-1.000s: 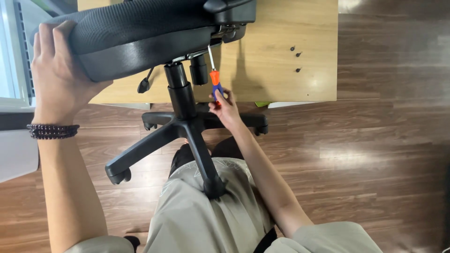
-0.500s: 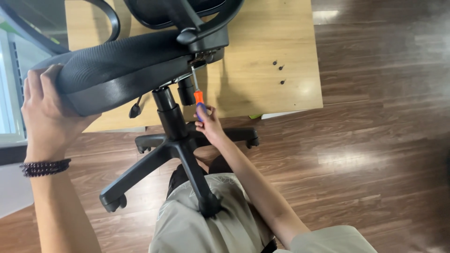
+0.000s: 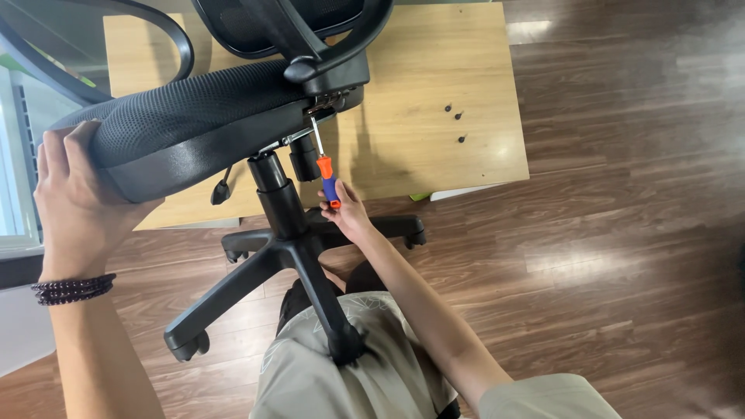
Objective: The person assembles an office chair. They first use a screwdriver to drive screws into the mounting plate on the underside of the seat, then align the seat mechanism onto the gas-lift base, position screws by hand, and tighten them with the screwdriver while steadying the seat with the other hand.
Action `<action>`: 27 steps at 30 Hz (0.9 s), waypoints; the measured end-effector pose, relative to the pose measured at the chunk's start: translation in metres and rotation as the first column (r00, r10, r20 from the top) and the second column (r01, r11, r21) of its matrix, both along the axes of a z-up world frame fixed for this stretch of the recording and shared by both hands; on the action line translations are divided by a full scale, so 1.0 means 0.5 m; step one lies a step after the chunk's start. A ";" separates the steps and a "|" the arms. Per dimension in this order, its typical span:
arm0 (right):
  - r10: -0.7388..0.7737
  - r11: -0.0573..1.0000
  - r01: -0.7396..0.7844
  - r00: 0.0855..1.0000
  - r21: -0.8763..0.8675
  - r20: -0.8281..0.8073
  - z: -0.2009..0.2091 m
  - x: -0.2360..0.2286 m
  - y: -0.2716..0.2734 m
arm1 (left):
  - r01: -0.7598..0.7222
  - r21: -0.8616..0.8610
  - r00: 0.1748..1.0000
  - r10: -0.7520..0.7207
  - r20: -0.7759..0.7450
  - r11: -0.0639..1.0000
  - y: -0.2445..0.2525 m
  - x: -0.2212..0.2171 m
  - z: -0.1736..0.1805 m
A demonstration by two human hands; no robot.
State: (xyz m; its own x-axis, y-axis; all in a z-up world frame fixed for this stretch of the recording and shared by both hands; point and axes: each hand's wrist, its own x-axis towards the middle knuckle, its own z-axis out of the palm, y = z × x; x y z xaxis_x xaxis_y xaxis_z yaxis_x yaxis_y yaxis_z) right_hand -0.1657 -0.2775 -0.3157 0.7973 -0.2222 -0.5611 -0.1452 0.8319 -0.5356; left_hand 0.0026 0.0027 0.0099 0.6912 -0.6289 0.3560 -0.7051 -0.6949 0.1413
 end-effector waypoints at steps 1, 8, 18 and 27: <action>0.001 1.000 -0.001 1.000 -0.002 0.002 0.012 0.001 0.000 | -0.002 -0.002 1.000 0.002 -0.009 1.000 0.000 -0.001 0.001; 0.023 0.989 -0.017 0.999 -0.144 0.040 0.009 0.005 0.012 | 0.011 -0.023 1.000 -0.011 -0.016 1.000 0.003 0.000 -0.001; 0.046 0.997 -0.046 0.999 -0.065 0.008 0.000 0.009 0.007 | -0.021 0.003 1.000 0.021 -0.004 1.000 -0.003 0.000 0.000; 0.015 0.979 -0.019 1.000 -0.204 -0.019 0.015 0.028 0.037 | -0.039 0.018 0.998 0.039 -0.039 0.999 0.012 0.008 -0.024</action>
